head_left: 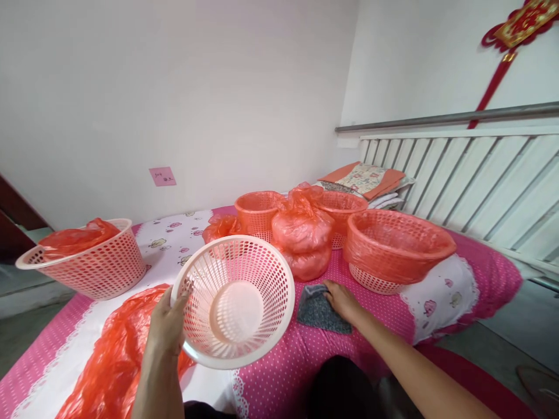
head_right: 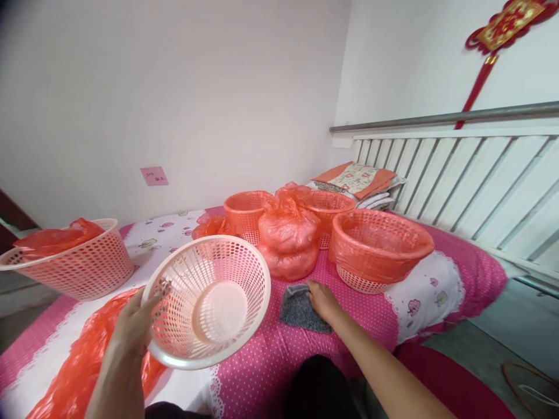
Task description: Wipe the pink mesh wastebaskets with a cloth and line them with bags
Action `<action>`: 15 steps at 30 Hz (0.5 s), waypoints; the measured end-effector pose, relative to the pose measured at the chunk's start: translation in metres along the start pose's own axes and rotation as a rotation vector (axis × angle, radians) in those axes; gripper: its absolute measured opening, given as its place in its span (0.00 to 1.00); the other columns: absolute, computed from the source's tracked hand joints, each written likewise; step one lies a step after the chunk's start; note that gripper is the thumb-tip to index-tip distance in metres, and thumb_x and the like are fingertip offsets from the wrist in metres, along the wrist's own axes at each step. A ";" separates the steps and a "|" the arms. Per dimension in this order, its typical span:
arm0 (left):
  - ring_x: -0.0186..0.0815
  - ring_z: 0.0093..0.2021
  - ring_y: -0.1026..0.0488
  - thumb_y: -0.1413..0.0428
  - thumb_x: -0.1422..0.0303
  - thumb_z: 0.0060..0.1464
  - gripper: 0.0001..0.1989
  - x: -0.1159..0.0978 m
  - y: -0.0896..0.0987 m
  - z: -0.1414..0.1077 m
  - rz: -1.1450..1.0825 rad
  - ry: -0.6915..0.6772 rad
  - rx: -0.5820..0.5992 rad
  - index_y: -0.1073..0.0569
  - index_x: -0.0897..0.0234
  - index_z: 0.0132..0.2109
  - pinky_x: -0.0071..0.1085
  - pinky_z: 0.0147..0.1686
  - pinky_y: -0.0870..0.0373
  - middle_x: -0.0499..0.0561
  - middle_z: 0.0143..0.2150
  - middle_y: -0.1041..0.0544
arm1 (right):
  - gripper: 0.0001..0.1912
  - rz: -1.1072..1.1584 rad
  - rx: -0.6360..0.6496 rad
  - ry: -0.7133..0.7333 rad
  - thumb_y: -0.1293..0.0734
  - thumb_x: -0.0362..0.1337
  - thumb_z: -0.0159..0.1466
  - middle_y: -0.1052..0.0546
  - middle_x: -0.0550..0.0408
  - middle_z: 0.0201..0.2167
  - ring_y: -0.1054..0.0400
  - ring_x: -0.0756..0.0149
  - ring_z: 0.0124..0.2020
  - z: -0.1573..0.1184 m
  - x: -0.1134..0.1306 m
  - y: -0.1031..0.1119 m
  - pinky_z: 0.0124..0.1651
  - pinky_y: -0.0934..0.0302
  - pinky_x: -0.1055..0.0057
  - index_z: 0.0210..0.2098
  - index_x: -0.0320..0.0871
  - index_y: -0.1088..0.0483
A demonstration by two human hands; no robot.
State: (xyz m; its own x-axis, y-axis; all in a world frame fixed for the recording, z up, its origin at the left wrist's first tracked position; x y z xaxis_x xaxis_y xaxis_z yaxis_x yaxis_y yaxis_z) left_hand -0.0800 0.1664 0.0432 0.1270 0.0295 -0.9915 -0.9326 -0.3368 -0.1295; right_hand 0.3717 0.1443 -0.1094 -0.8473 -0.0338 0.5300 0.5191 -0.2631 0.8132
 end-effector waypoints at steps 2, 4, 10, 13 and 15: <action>0.45 0.39 0.21 0.29 0.62 0.34 0.23 -0.002 -0.001 -0.001 -0.004 0.004 -0.014 0.19 0.62 0.42 0.40 0.41 0.26 0.51 0.35 0.17 | 0.25 -0.061 -0.074 -0.040 0.38 0.26 0.63 0.20 0.36 0.53 0.26 0.46 0.55 0.012 -0.007 -0.002 0.59 0.37 0.52 0.58 0.37 0.26; 0.46 0.41 0.20 0.29 0.62 0.34 0.23 -0.003 -0.002 -0.002 -0.005 0.014 -0.029 0.19 0.62 0.42 0.41 0.42 0.26 0.52 0.37 0.16 | 0.28 -0.089 -0.096 -0.016 0.40 0.26 0.65 0.23 0.34 0.58 0.30 0.47 0.60 0.011 -0.004 -0.015 0.64 0.39 0.50 0.63 0.36 0.30; 0.46 0.43 0.21 0.29 0.59 0.36 0.25 0.000 -0.003 -0.001 0.036 0.009 -0.020 0.19 0.60 0.45 0.43 0.46 0.26 0.52 0.41 0.16 | 0.26 -0.169 0.110 0.091 0.40 0.37 0.71 0.33 0.45 0.71 0.40 0.51 0.72 -0.020 -0.002 -0.077 0.74 0.50 0.49 0.68 0.44 0.32; 0.48 0.44 0.20 0.28 0.57 0.36 0.27 0.002 -0.003 -0.001 0.027 0.004 0.001 0.19 0.60 0.46 0.44 0.47 0.26 0.52 0.42 0.16 | 0.29 -0.261 0.177 -0.015 0.41 0.43 0.73 0.38 0.45 0.74 0.46 0.47 0.75 -0.019 -0.020 -0.093 0.75 0.56 0.44 0.72 0.45 0.37; 0.50 0.46 0.20 0.28 0.55 0.38 0.27 0.004 -0.002 0.000 0.037 -0.004 0.014 0.18 0.60 0.47 0.45 0.48 0.26 0.53 0.43 0.15 | 0.30 -0.277 0.185 -0.040 0.42 0.45 0.74 0.39 0.45 0.75 0.45 0.48 0.75 -0.013 -0.029 -0.095 0.75 0.55 0.44 0.73 0.46 0.39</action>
State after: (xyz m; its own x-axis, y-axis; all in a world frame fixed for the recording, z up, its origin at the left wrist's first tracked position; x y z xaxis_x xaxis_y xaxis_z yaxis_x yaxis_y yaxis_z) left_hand -0.0773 0.1674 0.0400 0.0910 0.0214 -0.9956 -0.9413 -0.3246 -0.0930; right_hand 0.3451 0.1580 -0.2053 -0.9560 0.0537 0.2883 0.2839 -0.0777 0.9557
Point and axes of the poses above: each hand's wrist, its own z-axis towards the middle knuckle, its own y-axis out of the back of the hand, x = y × z, the point moved 4 cm from there along z, towards the middle knuckle
